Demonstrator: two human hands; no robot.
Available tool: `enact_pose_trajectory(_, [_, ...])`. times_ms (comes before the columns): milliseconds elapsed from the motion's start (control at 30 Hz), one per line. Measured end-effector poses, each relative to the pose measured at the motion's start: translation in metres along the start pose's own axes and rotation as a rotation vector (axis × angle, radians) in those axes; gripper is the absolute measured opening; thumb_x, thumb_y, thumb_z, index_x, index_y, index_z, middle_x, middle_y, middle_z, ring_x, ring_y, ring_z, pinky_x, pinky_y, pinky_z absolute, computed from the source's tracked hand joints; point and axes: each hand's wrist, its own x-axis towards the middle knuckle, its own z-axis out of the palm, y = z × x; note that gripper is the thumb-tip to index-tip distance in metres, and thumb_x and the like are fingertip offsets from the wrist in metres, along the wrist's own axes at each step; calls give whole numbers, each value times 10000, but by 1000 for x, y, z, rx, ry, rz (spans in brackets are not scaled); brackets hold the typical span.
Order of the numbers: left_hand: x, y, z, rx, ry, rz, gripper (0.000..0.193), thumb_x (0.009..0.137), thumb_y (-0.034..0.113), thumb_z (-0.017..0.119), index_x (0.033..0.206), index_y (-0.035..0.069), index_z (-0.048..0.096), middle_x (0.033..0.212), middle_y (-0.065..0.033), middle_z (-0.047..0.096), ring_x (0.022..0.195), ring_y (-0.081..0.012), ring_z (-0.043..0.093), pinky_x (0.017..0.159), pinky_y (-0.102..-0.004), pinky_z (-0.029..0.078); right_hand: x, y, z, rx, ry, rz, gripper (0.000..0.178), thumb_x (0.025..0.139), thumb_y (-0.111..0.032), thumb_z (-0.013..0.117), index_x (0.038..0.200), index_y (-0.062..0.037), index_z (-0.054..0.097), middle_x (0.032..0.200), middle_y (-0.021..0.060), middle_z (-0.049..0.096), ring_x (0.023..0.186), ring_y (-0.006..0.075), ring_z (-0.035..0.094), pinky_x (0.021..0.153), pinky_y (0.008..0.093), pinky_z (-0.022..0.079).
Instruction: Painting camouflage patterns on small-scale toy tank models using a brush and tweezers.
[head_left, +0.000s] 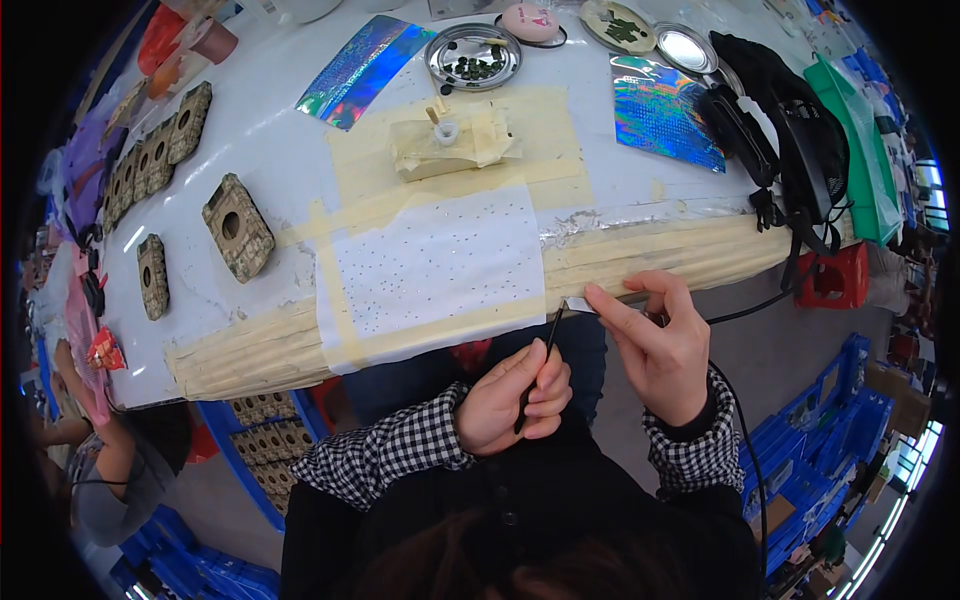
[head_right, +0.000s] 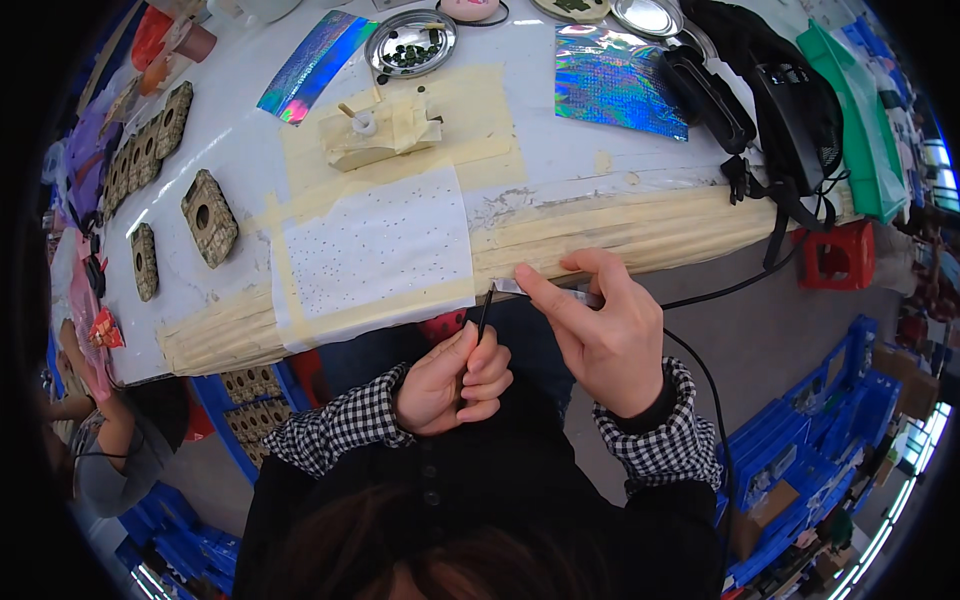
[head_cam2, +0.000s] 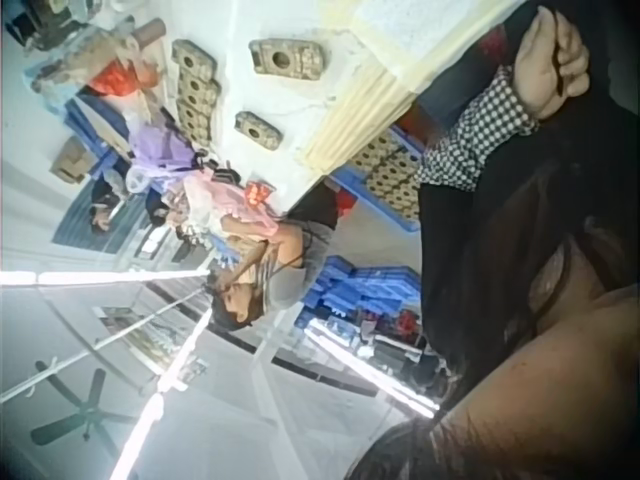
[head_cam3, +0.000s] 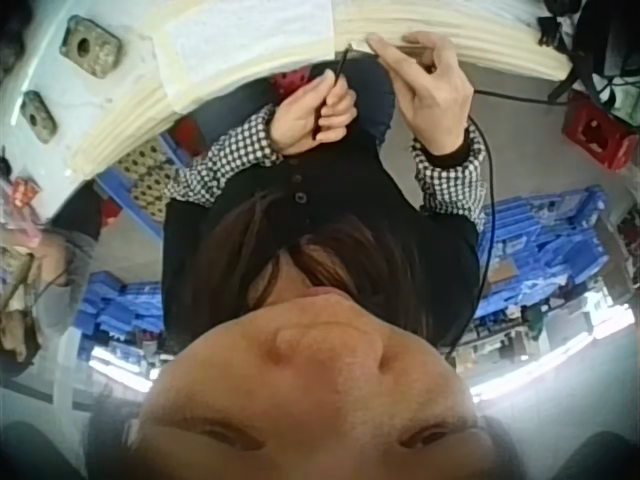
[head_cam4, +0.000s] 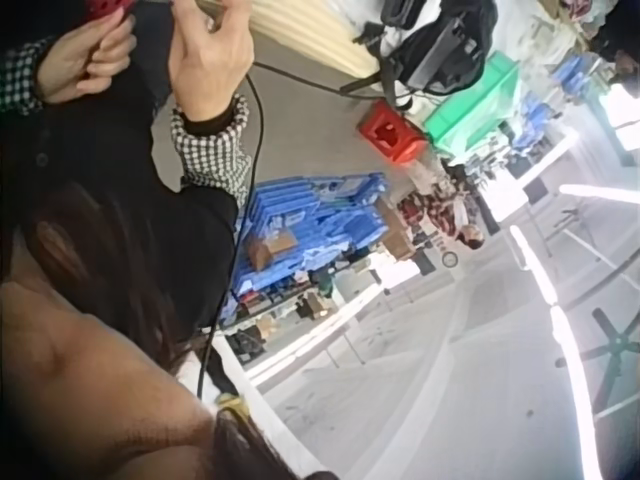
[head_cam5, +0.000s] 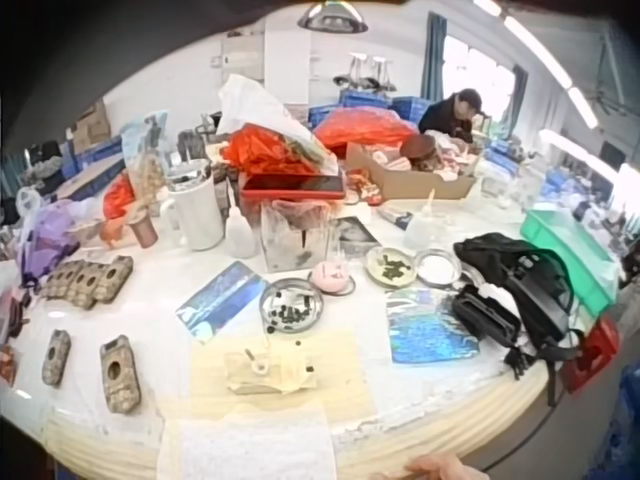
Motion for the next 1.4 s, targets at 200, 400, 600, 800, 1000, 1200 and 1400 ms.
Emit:
enact_pose_trajectory(200, [-2, 0, -1, -59, 12, -44, 399, 1011, 408, 204, 765, 136, 358, 633, 37, 254, 525, -69, 227, 418, -188, 261, 0, -1, 1, 34, 17, 47, 460, 678, -34, 711, 1097, -220, 680, 930, 52, 547, 572, 166, 455, 503, 290, 424])
enact_pose_trajectory(400, [0, 1, -2, -42, 52, -85, 407, 1004, 442, 206, 771, 144, 356, 593, 48, 214, 491, -64, 178, 419, -199, 217, -4, -1, 2, -7, 14, 0, 451, 695, -28, 708, 1104, -216, 678, 943, 52, 542, 565, 159, 449, 495, 284, 421])
enact_pose_trajectory(600, [-1, 1, 2, -10, 85, -59, 411, 1001, 445, 202, 803, 133, 381, 590, 47, 211, 487, -64, 169, 426, -201, 218, -3, -2, 7, 40, 55, 52, 456, 683, -26, 713, 1097, -215, 683, 943, 57, 540, 563, 159, 446, 492, 280, 416])
enact_pose_trajectory(800, [-1, 1, 4, 16, 84, -25, 415, 1007, 423, 194, 810, 122, 399, 592, 42, 229, 488, -65, 181, 426, -201, 222, -5, 0, 7, 18, 36, -15, 447, 689, -28, 713, 1097, -208, 684, 942, 57, 540, 555, 154, 443, 493, 279, 418])
enact_pose_trajectory(1000, [3, 2, 6, 66, 92, 53, 443, 1012, 404, 201, 724, 112, 367, 608, 24, 275, 500, -76, 236, 417, -195, 253, -2, -5, 7, -3, 47, 25, 452, 682, -25, 712, 1094, -208, 686, 941, 53, 536, 552, 151, 436, 491, 277, 415])
enact_pose_trajectory(1200, [2, 2, 4, 27, 103, 24, 458, 1006, 430, 214, 681, 129, 331, 605, 29, 270, 506, -77, 245, 407, -196, 265, -7, -2, 10, 12, 41, -15, 456, 688, -17, 712, 1099, -211, 684, 958, 55, 535, 548, 145, 436, 481, 267, 410])
enact_pose_trajectory(1400, [2, 3, 4, -1, 96, -17, 472, 996, 470, 208, 671, 145, 314, 577, 41, 231, 482, -73, 209, 400, -203, 259, -4, -4, 10, 12, 55, 29, 461, 677, -18, 718, 1096, -207, 686, 961, 55, 534, 549, 143, 430, 483, 267, 410])
